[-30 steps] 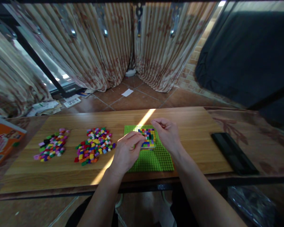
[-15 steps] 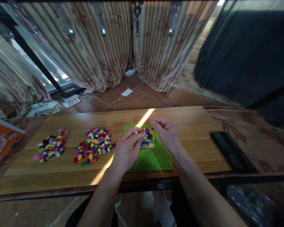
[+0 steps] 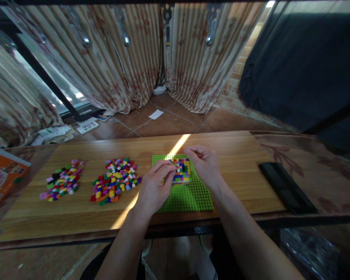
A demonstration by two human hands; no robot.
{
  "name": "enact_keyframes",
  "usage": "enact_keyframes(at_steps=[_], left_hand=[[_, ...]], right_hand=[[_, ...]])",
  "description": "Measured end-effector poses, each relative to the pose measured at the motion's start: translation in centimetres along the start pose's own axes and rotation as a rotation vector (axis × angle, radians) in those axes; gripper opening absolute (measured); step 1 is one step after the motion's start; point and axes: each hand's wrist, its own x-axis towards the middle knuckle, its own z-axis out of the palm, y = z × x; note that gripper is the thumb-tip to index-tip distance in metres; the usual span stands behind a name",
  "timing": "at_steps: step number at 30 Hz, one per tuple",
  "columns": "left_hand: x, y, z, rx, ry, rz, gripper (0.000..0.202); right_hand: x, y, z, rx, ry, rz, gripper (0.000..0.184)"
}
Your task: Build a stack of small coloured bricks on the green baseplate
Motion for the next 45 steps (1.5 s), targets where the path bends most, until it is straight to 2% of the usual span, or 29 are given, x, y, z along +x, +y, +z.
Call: enact_keyframes(at_steps=[9,14,23,27,31,35,41,45], left_hand=[[-0.3,0.3,0.5,0.026,-0.061,0.009,0.013],[-0.6,0.1,0.9,0.058,-0.037,0.028,0.016],[-0.6,0.2,1.2,0.080,0.022,-0.079,0.011],[-0.6,0.3,1.3,0.080,0.029,-0.138,0.024],[-0.5,0.4,1.2,0.095,0.018,-0.157,0.028],[-0.5,0.4,1.1,0.095,0.008,-0.170,0.032],[-0.6,0.5,1.0,0.094,-0.002,-0.172,0.035],[-0.7,0.4,1.1,0.094,0.003,-0.166,0.036]], right_hand=[[-0.1,-0.1,0.0,0.015,-0.019,0.000,0.014],[-0.1,0.1,0.0,0.012,-0.026,0.000,0.014],[-0.1,0.2,-0.1,-0.013,-0.029,-0.014,0.015],[-0.1,0.2,-0.1,-0.010,-0.036,0.001,0.015],[-0.1,-0.1,-0.1,0.019,-0.036,0.020,0.015],[-0.2,-0.4,-0.1,0.073,-0.134,0.082,0.019],[-1.0,-0.5,-0.2,0.100,-0.353,0.161,0.044],[-1.3,-0.3,0.0,0.105,-0.388,0.140,0.046]])
